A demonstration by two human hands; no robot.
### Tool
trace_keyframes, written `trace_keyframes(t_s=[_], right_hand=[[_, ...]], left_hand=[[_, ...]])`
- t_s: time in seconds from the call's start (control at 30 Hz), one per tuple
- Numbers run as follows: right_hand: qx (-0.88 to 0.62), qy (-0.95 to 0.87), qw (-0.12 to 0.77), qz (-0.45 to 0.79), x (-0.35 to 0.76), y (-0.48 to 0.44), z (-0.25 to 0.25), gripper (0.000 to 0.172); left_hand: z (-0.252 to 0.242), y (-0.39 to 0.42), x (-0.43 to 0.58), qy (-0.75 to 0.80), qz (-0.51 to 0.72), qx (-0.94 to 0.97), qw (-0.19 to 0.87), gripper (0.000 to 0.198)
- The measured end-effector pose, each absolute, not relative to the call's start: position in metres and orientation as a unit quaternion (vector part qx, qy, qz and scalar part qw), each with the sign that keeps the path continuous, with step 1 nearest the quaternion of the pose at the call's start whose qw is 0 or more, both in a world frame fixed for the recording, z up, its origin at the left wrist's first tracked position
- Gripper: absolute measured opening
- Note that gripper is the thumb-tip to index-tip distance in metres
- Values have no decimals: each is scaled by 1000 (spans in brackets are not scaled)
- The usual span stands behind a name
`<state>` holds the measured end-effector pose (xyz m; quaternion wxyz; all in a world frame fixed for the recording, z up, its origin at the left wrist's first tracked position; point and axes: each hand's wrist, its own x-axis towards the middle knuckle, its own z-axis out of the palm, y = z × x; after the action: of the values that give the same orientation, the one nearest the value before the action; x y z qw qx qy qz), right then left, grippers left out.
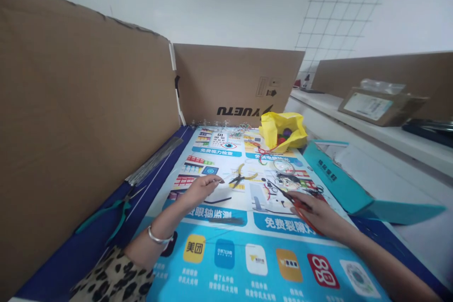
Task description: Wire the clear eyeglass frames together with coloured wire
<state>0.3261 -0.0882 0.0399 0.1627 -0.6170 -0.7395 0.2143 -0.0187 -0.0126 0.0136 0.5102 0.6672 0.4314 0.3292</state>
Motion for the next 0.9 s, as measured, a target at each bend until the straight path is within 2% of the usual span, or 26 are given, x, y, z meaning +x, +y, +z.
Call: trace_keyframes(t_s=[0.23, 0.67, 0.9], right_hand=[[-539, -744, 214, 331, 254, -67, 52, 30], [-503, -705, 255, 431, 222, -53, 50, 37], [-493, -705, 267, 434, 219, -51, 45, 35]], left_hand=[[20, -16, -16, 435, 326, 673, 502, 39], [15, -18, -12, 409, 311, 697, 500, 33], [13, -18, -12, 404, 312, 716, 477, 31]])
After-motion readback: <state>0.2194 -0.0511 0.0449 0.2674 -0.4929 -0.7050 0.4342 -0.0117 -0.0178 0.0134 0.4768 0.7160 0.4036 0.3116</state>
